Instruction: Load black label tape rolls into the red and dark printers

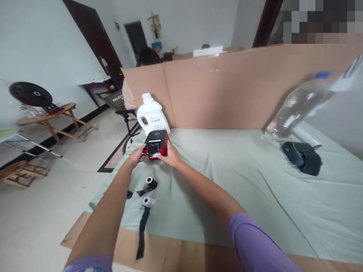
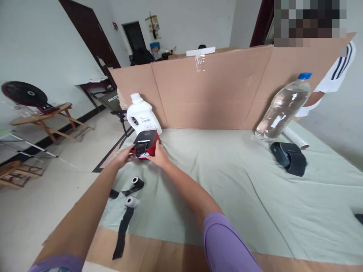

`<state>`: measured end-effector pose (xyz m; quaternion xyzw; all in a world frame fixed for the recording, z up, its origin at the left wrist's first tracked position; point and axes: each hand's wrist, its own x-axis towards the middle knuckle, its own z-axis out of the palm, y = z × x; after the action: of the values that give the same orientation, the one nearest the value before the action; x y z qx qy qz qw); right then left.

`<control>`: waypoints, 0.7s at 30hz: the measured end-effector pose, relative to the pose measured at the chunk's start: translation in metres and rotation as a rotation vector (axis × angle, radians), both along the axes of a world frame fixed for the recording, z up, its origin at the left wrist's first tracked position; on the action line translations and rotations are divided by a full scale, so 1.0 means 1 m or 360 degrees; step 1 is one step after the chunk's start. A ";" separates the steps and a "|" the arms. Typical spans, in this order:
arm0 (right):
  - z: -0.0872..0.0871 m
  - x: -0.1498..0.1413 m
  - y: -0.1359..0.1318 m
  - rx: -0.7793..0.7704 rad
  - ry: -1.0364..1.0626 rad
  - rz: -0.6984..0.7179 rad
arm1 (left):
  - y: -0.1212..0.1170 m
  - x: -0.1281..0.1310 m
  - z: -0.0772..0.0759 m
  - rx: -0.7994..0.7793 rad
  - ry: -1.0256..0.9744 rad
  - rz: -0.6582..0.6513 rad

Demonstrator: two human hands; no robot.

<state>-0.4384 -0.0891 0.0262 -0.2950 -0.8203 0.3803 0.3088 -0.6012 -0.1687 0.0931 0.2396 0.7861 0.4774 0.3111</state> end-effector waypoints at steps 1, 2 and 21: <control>0.000 -0.005 -0.001 -0.0012 -0.0024 -0.0054 | 0.000 0.002 -0.001 0.0038 -0.0029 -0.0024; 0.002 -0.008 -0.002 -0.0034 -0.0036 -0.0101 | -0.001 0.004 -0.001 0.0076 -0.0051 -0.0046; 0.030 0.300 -0.058 0.0277 0.0010 -0.0415 | -0.017 0.259 -0.013 0.0689 0.0237 -0.0826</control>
<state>-0.1387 -0.1475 0.0567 -0.3699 -0.8040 0.2654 0.3825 -0.3418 -0.1854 0.0801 0.5261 0.6000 0.5193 0.3058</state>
